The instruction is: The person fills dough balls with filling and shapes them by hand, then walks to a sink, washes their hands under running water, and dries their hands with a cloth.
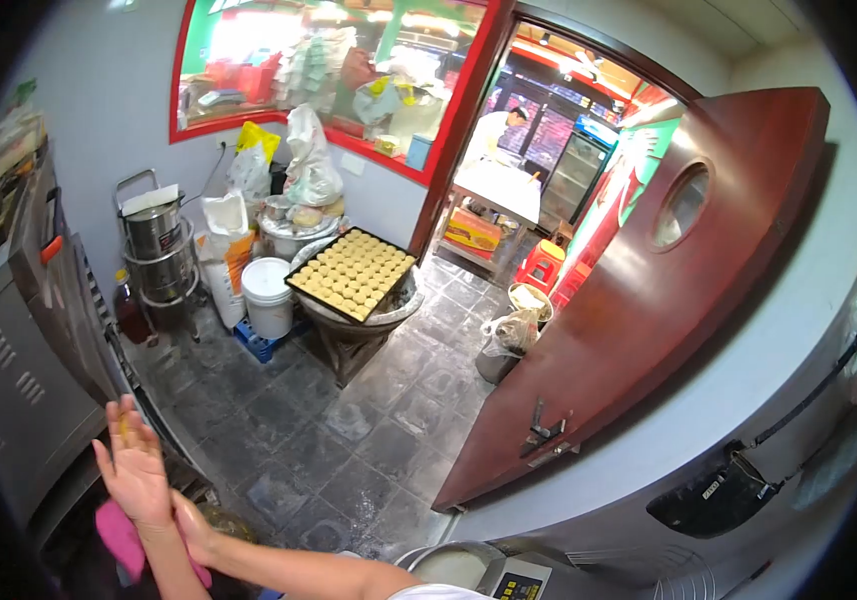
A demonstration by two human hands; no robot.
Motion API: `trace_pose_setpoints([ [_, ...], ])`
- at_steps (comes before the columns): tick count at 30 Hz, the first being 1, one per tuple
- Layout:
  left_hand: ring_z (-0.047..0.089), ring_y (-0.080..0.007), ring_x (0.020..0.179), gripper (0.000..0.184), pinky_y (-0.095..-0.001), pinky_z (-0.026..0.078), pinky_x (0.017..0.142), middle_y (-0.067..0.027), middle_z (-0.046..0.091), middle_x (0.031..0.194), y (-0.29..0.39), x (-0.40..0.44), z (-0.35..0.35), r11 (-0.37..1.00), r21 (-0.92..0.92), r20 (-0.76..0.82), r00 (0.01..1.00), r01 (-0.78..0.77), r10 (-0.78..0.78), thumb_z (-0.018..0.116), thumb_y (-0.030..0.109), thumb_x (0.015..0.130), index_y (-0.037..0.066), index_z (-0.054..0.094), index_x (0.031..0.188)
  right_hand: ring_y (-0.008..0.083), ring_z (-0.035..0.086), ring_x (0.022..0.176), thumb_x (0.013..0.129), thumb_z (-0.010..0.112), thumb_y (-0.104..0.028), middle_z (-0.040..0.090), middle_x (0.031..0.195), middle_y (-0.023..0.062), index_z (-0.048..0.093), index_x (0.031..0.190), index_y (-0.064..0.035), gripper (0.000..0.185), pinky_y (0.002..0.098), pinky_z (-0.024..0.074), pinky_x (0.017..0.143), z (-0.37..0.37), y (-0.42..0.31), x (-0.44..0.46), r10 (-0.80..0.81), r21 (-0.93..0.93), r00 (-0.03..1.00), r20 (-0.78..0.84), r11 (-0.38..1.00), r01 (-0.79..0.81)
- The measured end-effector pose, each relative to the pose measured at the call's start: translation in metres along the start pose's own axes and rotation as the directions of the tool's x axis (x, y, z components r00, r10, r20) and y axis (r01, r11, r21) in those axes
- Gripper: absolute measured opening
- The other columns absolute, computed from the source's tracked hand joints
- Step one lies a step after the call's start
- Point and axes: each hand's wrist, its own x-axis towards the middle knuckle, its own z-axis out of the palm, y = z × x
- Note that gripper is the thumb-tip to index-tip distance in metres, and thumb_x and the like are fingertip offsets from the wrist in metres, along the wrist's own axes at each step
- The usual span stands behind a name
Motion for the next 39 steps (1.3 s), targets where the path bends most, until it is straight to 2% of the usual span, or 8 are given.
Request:
trace_pose_setpoints([
  [4,0.041,-0.0441,0.131,0.074,-0.0515,0.036,0.107,-0.027,0.024,0.153,-0.002,-0.019,0.01,0.941,0.157,0.068,0.948,0.299,-0.312,0.04,0.048,0.099,-0.004,0.02,0.149,0.0173,0.059,0.105,0.1,0.043,-0.035,0.06,0.116,0.0054,0.054,0.123,-0.0116,0.035,0.0326,0.0474,0.093,-0.006,-0.082,0.013,-0.464,0.021,0.87,0.164,0.884,0.467],
  [6,0.052,-0.0365,0.122,0.057,-0.0459,0.04,0.105,-0.0264,0.047,0.138,0.024,-0.027,-0.011,0.926,0.373,-0.181,0.983,0.066,0.003,0.041,0.037,0.1,-0.005,0.04,0.138,0.0202,0.058,0.112,0.1,0.04,-0.031,0.061,0.12,0.0116,0.056,0.119,-0.0054,0.035,0.038,0.0467,0.096,0.104,-0.084,-0.011,-0.457,-0.326,0.885,0.087,0.827,0.459],
  [11,0.057,-0.0333,0.113,0.046,-0.045,0.047,0.094,-0.0187,0.056,0.129,0.11,-0.062,-0.063,0.987,0.129,-0.309,0.942,-0.095,0.131,0.045,0.04,0.099,0.004,0.057,0.124,0.0345,0.043,0.131,0.083,0.052,-0.014,0.055,0.131,0.0132,0.065,0.107,-0.0054,0.029,0.0428,0.0314,0.111,0.097,0.037,0.015,0.038,-0.728,0.775,0.631,-0.314,0.609],
  [17,0.057,-0.029,0.112,0.05,-0.0431,0.048,0.092,-0.0124,0.059,0.125,0.251,-0.207,-0.112,0.976,0.142,0.114,0.982,-0.164,0.148,0.046,0.052,0.097,0.013,0.062,0.122,0.0323,0.045,0.129,0.094,0.045,-0.046,0.055,0.133,0.0187,0.068,0.098,-0.0017,0.049,0.0457,0.0321,0.108,0.094,0.134,-0.001,0.454,-0.882,0.762,0.462,0.144,0.449],
  [20,0.058,-0.0219,0.114,0.058,-0.0383,0.044,0.098,-0.0116,0.06,0.127,0.252,-0.263,0.005,0.358,0.924,-0.365,0.58,0.133,0.728,0.045,0.052,0.098,0.005,0.054,0.133,0.0171,0.057,0.084,0.095,0.048,-0.034,0.062,0.095,0.0075,0.061,0.104,0.0009,0.038,0.0294,0.0457,0.078,0.092,0.156,0.014,0.37,-0.953,0.883,0.289,0.025,0.301],
  [24,0.06,-0.0186,0.114,0.053,-0.0329,0.047,0.094,-0.0152,0.063,0.123,0.237,-0.321,0.09,-0.324,0.845,-0.185,0.802,0.425,0.568,0.061,0.028,0.094,0.003,0.047,0.138,0.0183,0.053,0.078,0.09,0.051,-0.005,0.055,0.083,0.007,0.056,0.093,0.0014,0.009,0.0301,0.0441,0.074,0.126,0.228,0.019,0.565,-0.981,0.805,0.18,0.039,0.192],
  [34,0.06,-0.0071,0.075,0.026,-0.0231,0.051,0.069,-0.0011,0.067,0.091,0.439,-0.449,0.304,-0.178,0.917,0.073,0.288,0.357,0.955,0.055,0.005,0.088,0.003,0.065,0.112,0.0205,0.059,0.093,0.088,0.063,-0.007,0.058,0.104,0.0118,0.06,0.104,-0.0001,0.018,0.0315,0.0485,0.08,0.163,0.284,0.053,0.517,-0.859,0.722,0.459,0.051,0.509],
  [39,0.066,-0.032,0.088,0.034,-0.0398,0.052,0.082,-0.014,0.069,0.1,0.561,-0.534,0.382,-0.172,-0.25,0.492,0.278,0.953,0.825,0.062,0.022,0.088,0.002,0.062,0.116,0.011,0.059,0.072,0.091,0.063,-0.01,0.061,0.08,0.004,0.062,0.096,0.0012,0.012,0.0264,0.0485,0.065,0.051,0.22,0.071,0.433,-0.869,0.875,0.217,-0.322,0.375],
])
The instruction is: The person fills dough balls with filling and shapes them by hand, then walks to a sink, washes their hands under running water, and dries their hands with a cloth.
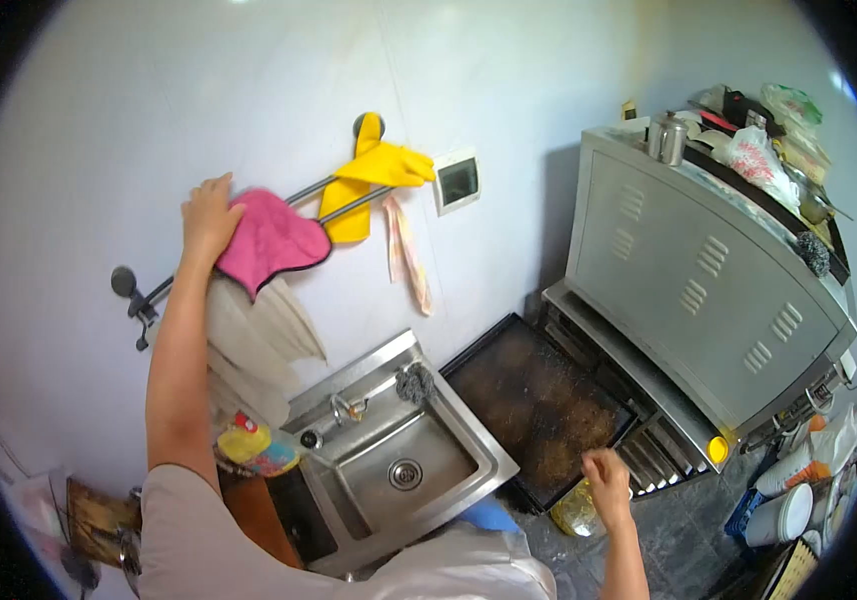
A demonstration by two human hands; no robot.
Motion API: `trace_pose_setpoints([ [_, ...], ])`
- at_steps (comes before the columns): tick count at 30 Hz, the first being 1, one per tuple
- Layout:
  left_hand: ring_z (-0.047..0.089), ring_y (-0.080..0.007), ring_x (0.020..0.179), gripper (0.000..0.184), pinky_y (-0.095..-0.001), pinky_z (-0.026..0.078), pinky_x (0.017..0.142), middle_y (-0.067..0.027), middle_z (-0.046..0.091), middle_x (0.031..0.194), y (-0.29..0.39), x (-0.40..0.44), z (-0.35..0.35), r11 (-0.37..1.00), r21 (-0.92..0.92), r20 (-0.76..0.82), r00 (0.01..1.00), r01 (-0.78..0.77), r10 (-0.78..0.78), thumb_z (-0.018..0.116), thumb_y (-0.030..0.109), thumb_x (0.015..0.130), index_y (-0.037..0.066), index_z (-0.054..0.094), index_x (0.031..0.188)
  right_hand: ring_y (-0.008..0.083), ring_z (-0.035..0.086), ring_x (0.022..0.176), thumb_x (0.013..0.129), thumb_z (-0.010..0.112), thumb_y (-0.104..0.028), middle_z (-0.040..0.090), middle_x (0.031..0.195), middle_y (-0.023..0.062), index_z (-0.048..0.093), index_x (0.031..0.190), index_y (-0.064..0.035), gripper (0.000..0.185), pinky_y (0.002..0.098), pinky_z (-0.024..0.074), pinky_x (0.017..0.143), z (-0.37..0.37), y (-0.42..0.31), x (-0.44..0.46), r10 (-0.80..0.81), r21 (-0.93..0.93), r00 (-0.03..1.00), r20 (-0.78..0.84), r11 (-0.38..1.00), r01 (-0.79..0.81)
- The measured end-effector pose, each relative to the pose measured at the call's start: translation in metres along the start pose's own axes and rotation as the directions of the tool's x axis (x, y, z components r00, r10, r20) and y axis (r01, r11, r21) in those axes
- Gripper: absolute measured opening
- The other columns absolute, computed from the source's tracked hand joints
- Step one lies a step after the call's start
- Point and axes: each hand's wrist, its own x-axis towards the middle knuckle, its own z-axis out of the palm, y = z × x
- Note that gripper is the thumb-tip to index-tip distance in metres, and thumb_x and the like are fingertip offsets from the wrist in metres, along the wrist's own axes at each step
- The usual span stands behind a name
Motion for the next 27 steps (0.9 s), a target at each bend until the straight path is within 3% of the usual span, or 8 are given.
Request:
trace_pose_setpoints([
  [3,0.06,-0.0396,0.102,0.041,-0.0457,0.047,0.092,-0.0197,0.065,0.111,-0.01,-0.004,0.023,0.932,0.224,-0.272,0.9,-0.285,0.34,0.059,0.032,0.09,0.003,0.06,0.12,0.0118,0.062,0.07,0.091,0.063,-0.009,0.064,0.078,0.0058,0.063,0.091,0.0018,0.011,0.0279,0.0493,0.062,-0.019,0.082,-0.06,0.148,-0.086,0.987,-0.067,0.984,-0.153],
  [5,0.059,-0.0373,0.108,0.043,-0.0468,0.044,0.095,-0.0191,0.063,0.118,-0.012,-0.011,0.046,0.979,-0.043,0.132,0.97,-0.2,0.204,0.053,0.036,0.094,0.005,0.059,0.122,0.0124,0.062,0.069,0.09,0.063,-0.009,0.064,0.077,0.0069,0.063,0.091,0.002,0.011,0.0284,0.0496,0.062,-0.034,0.134,-0.111,0.262,-0.061,0.961,-0.09,0.962,-0.268],
  [11,0.059,-0.0327,0.111,0.04,-0.0425,0.045,0.096,-0.0171,0.063,0.119,-0.087,0.02,0.126,0.961,-0.199,0.156,0.962,-0.193,0.225,0.044,0.031,0.098,0.003,0.06,0.121,0.0264,0.068,0.084,0.089,0.064,-0.022,0.071,0.09,0.0147,0.068,0.099,-0.0043,0.021,0.0381,0.0527,0.073,-0.06,0.181,-0.262,0.705,-0.213,0.67,-0.231,0.635,-0.742],
  [17,0.058,-0.0326,0.112,0.036,-0.0417,0.045,0.096,-0.017,0.062,0.12,0.101,-0.047,0.113,0.897,-0.175,-0.249,0.9,-0.405,0.358,0.049,0.024,0.094,0.001,0.061,0.119,0.032,0.066,0.099,0.089,0.06,-0.026,0.069,0.101,0.0184,0.067,0.104,-0.0055,0.026,0.0431,0.0514,0.085,-0.055,0.226,-0.416,0.883,0.018,0.367,-0.292,0.388,-0.921],
  [21,0.057,-0.0326,0.112,0.033,-0.0412,0.045,0.096,-0.0169,0.061,0.12,0.24,-0.144,0.158,0.692,-0.445,-0.186,0.815,-0.568,0.549,0.052,0.02,0.092,0.0,0.061,0.117,0.0322,0.065,0.102,0.09,0.057,-0.027,0.069,0.104,0.0183,0.068,0.1,-0.0065,0.025,0.0437,0.0502,0.088,-0.052,0.241,-0.493,0.937,0.224,0.23,-0.264,0.292,-0.93],
  [24,0.056,-0.0326,0.113,0.031,-0.0408,0.045,0.097,-0.0168,0.061,0.121,0.368,-0.255,0.251,0.46,-0.751,0.178,0.524,-0.474,0.833,0.054,0.016,0.09,0.0,0.062,0.116,0.0327,0.065,0.102,0.091,0.055,-0.029,0.069,0.104,0.0181,0.067,0.1,-0.0074,0.026,0.0441,0.0502,0.088,-0.063,0.253,-0.547,0.951,0.353,0.159,-0.264,0.249,-0.902],
  [26,0.058,-0.0319,0.108,0.028,-0.0416,0.047,0.092,-0.0172,0.063,0.112,0.483,-0.381,0.187,-0.058,-0.866,-0.249,0.328,-0.496,0.911,0.062,0.003,0.078,0.0,0.064,0.106,0.0328,0.065,0.1,0.091,0.055,-0.03,0.069,0.103,0.018,0.067,0.101,-0.0079,0.027,0.0441,0.0506,0.087,-0.062,0.263,-0.584,0.937,0.338,0.138,-0.321,0.249,-0.907],
  [27,0.06,-0.0313,0.105,0.027,-0.0425,0.047,0.091,-0.0178,0.064,0.107,0.524,-0.433,0.142,0.061,-0.9,-0.037,0.215,-0.431,0.976,0.065,-0.002,0.071,0.0,0.066,0.098,0.034,0.065,0.099,0.092,0.054,-0.03,0.069,0.102,0.0181,0.067,0.102,-0.0082,0.028,0.0445,0.0508,0.086,-0.065,0.267,-0.603,0.925,0.344,0.138,-0.354,0.266,-0.901],
])
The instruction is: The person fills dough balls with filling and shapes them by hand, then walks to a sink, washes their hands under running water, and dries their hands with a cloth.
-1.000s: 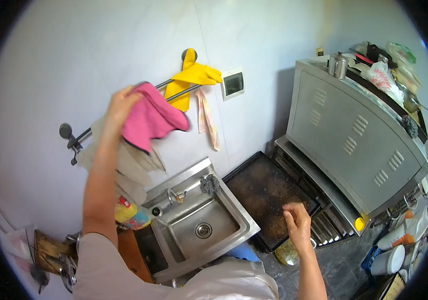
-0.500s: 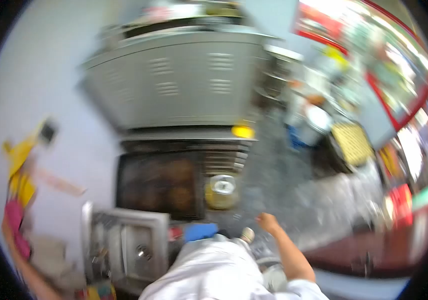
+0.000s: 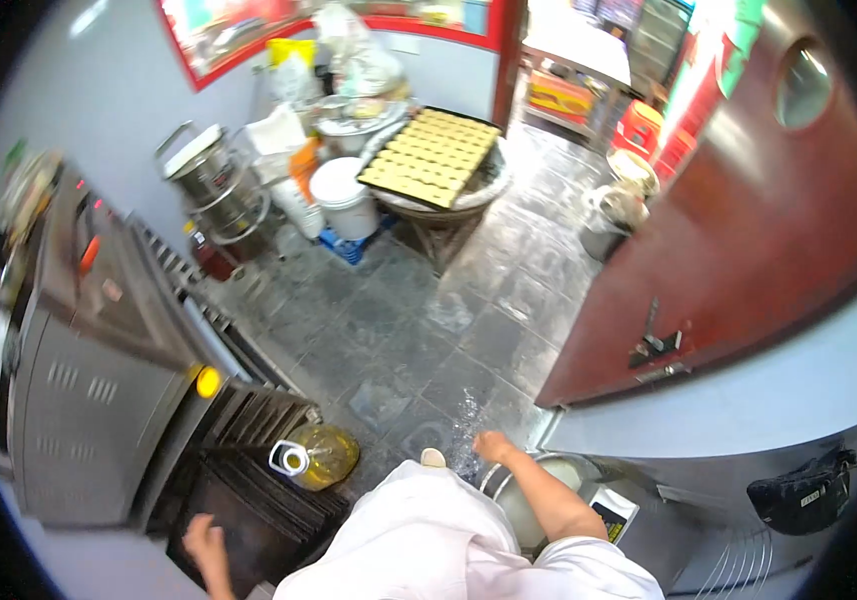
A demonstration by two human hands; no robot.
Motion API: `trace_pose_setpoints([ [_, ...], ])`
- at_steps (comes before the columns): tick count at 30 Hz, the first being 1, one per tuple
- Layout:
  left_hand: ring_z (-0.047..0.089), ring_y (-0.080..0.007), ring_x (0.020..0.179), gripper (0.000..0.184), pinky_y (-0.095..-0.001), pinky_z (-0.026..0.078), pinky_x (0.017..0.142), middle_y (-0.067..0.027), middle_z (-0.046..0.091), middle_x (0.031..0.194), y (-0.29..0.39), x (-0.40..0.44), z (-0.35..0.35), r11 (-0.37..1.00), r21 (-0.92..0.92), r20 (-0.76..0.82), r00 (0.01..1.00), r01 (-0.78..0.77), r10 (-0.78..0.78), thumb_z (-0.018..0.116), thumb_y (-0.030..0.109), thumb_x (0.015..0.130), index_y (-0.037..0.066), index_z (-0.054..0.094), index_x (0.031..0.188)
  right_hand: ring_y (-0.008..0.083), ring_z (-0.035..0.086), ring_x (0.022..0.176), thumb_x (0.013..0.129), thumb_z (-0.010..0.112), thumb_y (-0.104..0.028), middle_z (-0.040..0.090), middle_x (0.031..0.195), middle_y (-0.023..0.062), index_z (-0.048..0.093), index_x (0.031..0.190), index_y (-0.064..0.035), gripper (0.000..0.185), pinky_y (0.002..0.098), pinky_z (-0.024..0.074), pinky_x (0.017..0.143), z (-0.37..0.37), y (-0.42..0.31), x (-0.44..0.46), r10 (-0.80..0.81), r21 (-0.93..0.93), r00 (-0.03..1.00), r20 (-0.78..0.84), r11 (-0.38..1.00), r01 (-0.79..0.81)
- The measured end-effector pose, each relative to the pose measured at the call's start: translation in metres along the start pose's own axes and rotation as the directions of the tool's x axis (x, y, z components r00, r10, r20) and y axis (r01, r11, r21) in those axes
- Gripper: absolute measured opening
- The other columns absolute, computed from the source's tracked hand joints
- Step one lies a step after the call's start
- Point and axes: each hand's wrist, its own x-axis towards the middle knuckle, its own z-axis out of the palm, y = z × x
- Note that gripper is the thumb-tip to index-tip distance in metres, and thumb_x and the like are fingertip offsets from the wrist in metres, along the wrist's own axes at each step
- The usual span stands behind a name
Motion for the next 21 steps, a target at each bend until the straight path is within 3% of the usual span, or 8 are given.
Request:
trace_pose_setpoints([
  [2,0.06,-0.0292,0.109,0.03,-0.0449,0.04,0.099,-0.011,0.065,0.111,0.016,0.018,0.093,0.999,0.005,0.257,0.965,-0.044,0.042,0.073,0.01,0.074,0.01,0.069,0.103,0.0351,0.066,0.098,0.092,0.053,-0.03,0.069,0.102,0.0183,0.067,0.103,-0.0086,0.028,0.0449,0.051,0.086,-0.013,0.02,0.002,0.006,0.048,0.999,-0.042,0.999,-0.004],
  [4,0.063,-0.0279,0.105,0.031,-0.0384,0.043,0.097,-0.0124,0.068,0.109,0.037,0.034,0.165,0.951,-0.19,0.557,0.825,0.243,-0.1,0.071,0.014,0.079,0.005,0.069,0.109,0.0313,0.068,0.091,0.093,0.054,-0.028,0.07,0.096,0.0154,0.067,0.102,-0.0096,0.024,0.0431,0.0528,0.081,-0.04,0.038,0.002,0.032,0.225,0.988,-0.154,0.974,0.003],
  [6,0.064,-0.0233,0.103,0.035,-0.0323,0.046,0.093,-0.0128,0.069,0.11,0.063,0.056,0.209,0.836,-0.144,0.814,0.544,0.529,-0.204,0.068,0.019,0.086,0.001,0.066,0.116,0.0233,0.067,0.089,0.092,0.057,-0.024,0.07,0.094,0.0108,0.067,0.104,-0.0087,0.022,0.0376,0.0529,0.078,-0.08,0.047,0.017,0.13,0.373,0.989,-0.076,0.923,-0.093],
  [8,0.063,-0.0162,0.101,0.033,-0.0309,0.047,0.09,-0.0107,0.07,0.108,0.087,0.085,0.235,0.857,0.003,0.886,0.396,0.515,-0.241,0.064,0.017,0.09,-0.001,0.065,0.117,0.0154,0.066,0.086,0.092,0.059,-0.021,0.07,0.092,0.0062,0.067,0.105,-0.0078,0.02,0.0321,0.0529,0.075,-0.117,0.047,0.03,0.217,0.524,0.976,0.024,0.829,-0.197],
  [10,0.065,-0.0178,0.096,0.032,-0.0324,0.049,0.087,-0.0105,0.072,0.102,0.096,0.12,0.266,0.835,0.082,0.916,0.288,0.544,-0.278,0.064,0.023,0.089,0.001,0.068,0.114,0.0117,0.064,0.081,0.094,0.058,-0.025,0.067,0.088,0.0054,0.065,0.102,-0.0057,0.022,0.0283,0.0513,0.069,-0.173,0.05,0.048,0.169,0.752,0.981,-0.096,0.658,-0.04],
  [15,0.067,-0.034,0.094,0.038,-0.0403,0.051,0.083,-0.0191,0.07,0.095,0.141,0.256,0.38,0.973,0.154,0.926,0.319,0.172,-0.203,0.062,0.038,0.085,0.007,0.071,0.104,0.0121,0.064,0.076,0.095,0.056,-0.024,0.066,0.081,0.004,0.064,0.102,-0.0023,0.024,0.0276,0.0507,0.067,-0.291,0.078,0.109,0.352,0.879,0.893,-0.279,0.469,0.09],
  [18,0.065,-0.0356,0.099,0.036,-0.0422,0.05,0.085,-0.0197,0.069,0.1,0.259,0.352,0.46,0.999,-0.039,0.853,0.522,0.011,0.027,0.06,0.035,0.086,0.006,0.069,0.106,0.0127,0.063,0.07,0.095,0.055,-0.021,0.065,0.078,0.0042,0.064,0.099,-0.0018,0.021,0.0278,0.0507,0.062,-0.336,0.114,0.139,0.514,0.908,0.811,-0.281,0.417,0.05],
  [21,0.063,-0.0364,0.106,0.034,-0.0426,0.049,0.09,-0.0193,0.067,0.11,0.434,0.44,0.521,0.963,-0.25,0.818,0.509,-0.103,0.267,0.057,0.029,0.09,0.005,0.066,0.113,0.0148,0.065,0.071,0.094,0.056,-0.022,0.066,0.085,0.0069,0.064,0.102,-0.0028,0.022,0.0295,0.0545,0.06,-0.325,0.183,0.137,0.695,0.913,0.709,-0.117,0.356,-0.198],
])
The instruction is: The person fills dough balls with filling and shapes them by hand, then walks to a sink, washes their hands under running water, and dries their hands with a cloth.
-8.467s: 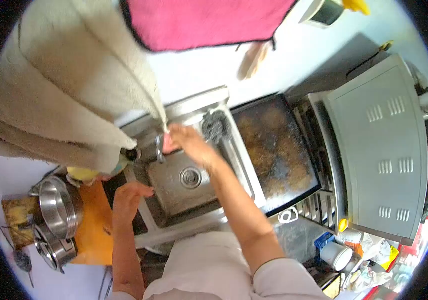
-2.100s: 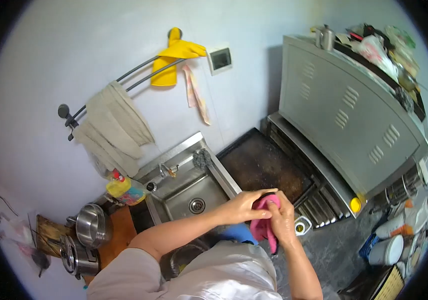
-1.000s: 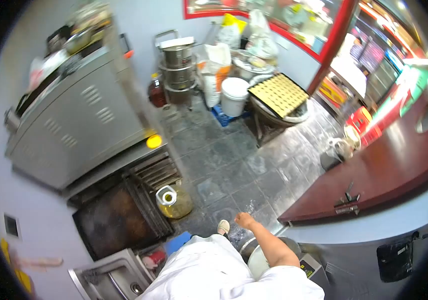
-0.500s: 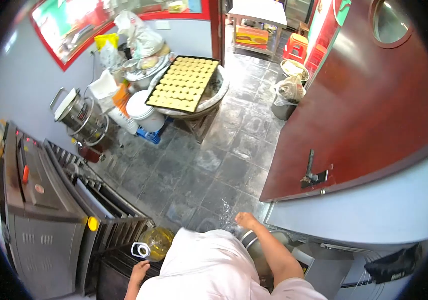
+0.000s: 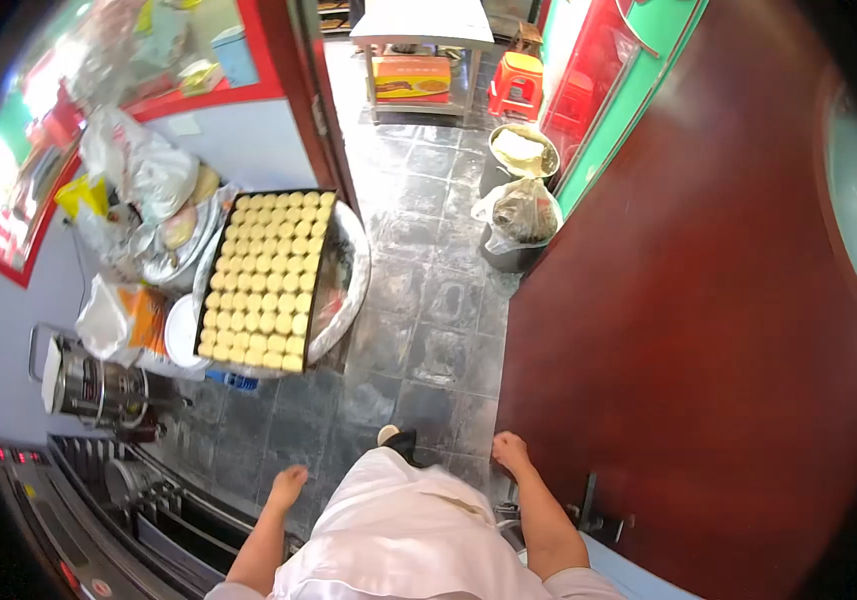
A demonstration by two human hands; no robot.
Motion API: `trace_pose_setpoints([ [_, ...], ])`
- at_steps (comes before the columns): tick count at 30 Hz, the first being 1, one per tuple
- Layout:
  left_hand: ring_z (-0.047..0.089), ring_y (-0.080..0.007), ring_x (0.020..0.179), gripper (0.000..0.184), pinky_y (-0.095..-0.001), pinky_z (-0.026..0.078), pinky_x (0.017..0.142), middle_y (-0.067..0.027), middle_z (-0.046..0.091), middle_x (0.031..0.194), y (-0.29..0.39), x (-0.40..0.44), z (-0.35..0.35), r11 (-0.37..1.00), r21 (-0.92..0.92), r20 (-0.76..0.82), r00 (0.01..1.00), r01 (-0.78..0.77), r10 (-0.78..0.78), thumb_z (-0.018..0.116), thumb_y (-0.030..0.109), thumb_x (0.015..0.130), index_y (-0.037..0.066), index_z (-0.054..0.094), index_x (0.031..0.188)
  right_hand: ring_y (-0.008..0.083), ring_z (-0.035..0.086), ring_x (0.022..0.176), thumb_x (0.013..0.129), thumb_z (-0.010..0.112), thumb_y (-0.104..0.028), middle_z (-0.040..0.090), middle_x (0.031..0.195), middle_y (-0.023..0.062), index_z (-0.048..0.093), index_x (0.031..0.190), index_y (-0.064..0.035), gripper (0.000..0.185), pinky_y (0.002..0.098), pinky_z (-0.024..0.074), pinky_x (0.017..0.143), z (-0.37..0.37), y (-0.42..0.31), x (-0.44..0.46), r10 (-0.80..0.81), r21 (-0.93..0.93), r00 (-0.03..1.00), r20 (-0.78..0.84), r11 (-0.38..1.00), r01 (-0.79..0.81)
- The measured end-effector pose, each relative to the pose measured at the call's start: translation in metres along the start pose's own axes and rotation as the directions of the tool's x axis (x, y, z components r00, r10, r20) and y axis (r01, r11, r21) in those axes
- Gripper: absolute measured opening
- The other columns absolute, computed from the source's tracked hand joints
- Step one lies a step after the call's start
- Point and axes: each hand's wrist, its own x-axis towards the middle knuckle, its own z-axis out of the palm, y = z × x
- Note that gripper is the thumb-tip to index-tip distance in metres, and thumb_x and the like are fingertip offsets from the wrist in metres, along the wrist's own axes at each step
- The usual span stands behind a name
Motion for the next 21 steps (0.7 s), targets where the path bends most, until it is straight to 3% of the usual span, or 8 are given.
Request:
trace_pose_setpoints([
  [3,0.061,-0.03,0.112,0.034,-0.0368,0.047,0.095,-0.0164,0.064,0.12,0.167,0.11,-0.043,0.953,-0.155,0.104,0.955,-0.259,0.277,0.057,0.023,0.094,0.003,0.062,0.12,0.0178,0.066,0.071,0.093,0.057,-0.021,0.067,0.086,0.0088,0.064,0.103,-0.0032,0.022,0.0317,0.0559,0.06,-0.03,-0.003,0.005,0.233,0.024,0.972,0.001,0.972,-0.233],
  [5,0.06,-0.0273,0.113,0.035,-0.0347,0.046,0.096,-0.0159,0.063,0.123,0.296,0.152,-0.083,0.925,-0.3,0.191,0.936,-0.231,0.296,0.057,0.021,0.095,0.003,0.06,0.125,0.019,0.067,0.071,0.093,0.057,-0.02,0.067,0.086,0.0099,0.064,0.103,-0.0034,0.021,0.0328,0.0566,0.06,-0.05,-0.017,0.016,0.259,0.075,0.966,0.017,0.963,-0.259],
  [7,0.06,-0.0268,0.113,0.035,-0.0343,0.046,0.096,-0.0162,0.063,0.122,0.384,0.199,-0.107,0.906,-0.272,0.194,0.904,-0.323,0.381,0.057,0.021,0.095,0.003,0.059,0.126,0.0208,0.067,0.072,0.093,0.057,-0.019,0.067,0.088,0.0116,0.064,0.104,-0.0034,0.02,0.0341,0.0575,0.059,-0.068,-0.043,0.041,0.32,0.232,0.947,0.009,0.921,-0.313],
  [10,0.06,-0.0259,0.113,0.035,-0.0338,0.046,0.096,-0.0166,0.063,0.121,0.483,0.282,-0.12,0.869,-0.257,0.152,0.87,-0.423,0.468,0.056,0.02,0.096,0.003,0.059,0.126,0.021,0.068,0.071,0.092,0.059,-0.018,0.068,0.087,0.0124,0.064,0.104,-0.003,0.02,0.0339,0.0579,0.059,-0.103,-0.084,0.111,0.382,0.303,0.924,0.009,0.88,-0.367],
  [13,0.059,-0.0249,0.115,0.031,-0.034,0.044,0.098,-0.0153,0.063,0.121,0.527,0.36,-0.109,0.844,-0.277,0.064,0.868,-0.459,0.493,0.057,0.019,0.095,0.004,0.061,0.122,0.0208,0.067,0.07,0.092,0.059,-0.017,0.068,0.087,0.0125,0.064,0.103,-0.0025,0.02,0.0329,0.0574,0.058,-0.141,-0.165,0.212,0.355,0.208,0.935,-0.019,0.916,-0.344],
  [15,0.059,-0.0246,0.114,0.032,-0.0343,0.044,0.098,-0.0146,0.064,0.121,0.555,0.401,-0.11,0.857,-0.275,0.027,0.888,-0.436,0.46,0.059,0.019,0.094,0.005,0.062,0.123,0.0191,0.066,0.067,0.091,0.058,-0.017,0.067,0.081,0.0112,0.065,0.1,-0.0026,0.018,0.0318,0.0556,0.055,-0.162,-0.238,0.288,0.222,0.181,0.973,-0.055,0.961,-0.209],
  [18,0.06,-0.0263,0.109,0.031,-0.0357,0.044,0.096,-0.0138,0.065,0.115,0.624,0.452,-0.151,0.805,-0.303,-0.17,0.86,-0.511,0.482,0.062,0.016,0.091,0.005,0.064,0.12,0.0162,0.064,0.064,0.092,0.056,-0.017,0.066,0.077,0.0083,0.065,0.098,-0.0029,0.017,0.0313,0.0534,0.053,-0.194,-0.375,0.395,-0.079,0.112,0.997,-0.017,0.99,0.08],
  [21,0.061,-0.0195,0.109,0.032,-0.0311,0.044,0.097,-0.012,0.067,0.113,0.711,0.525,-0.229,0.756,-0.155,-0.504,0.709,-0.636,0.494,0.059,0.008,0.09,0.0,0.062,0.121,0.0147,0.065,0.067,0.094,0.054,-0.016,0.066,0.079,0.0075,0.063,0.101,-0.0007,0.019,0.0295,0.0527,0.058,-0.213,-0.566,0.487,-0.511,-0.188,0.858,0.051,0.839,0.51],
])
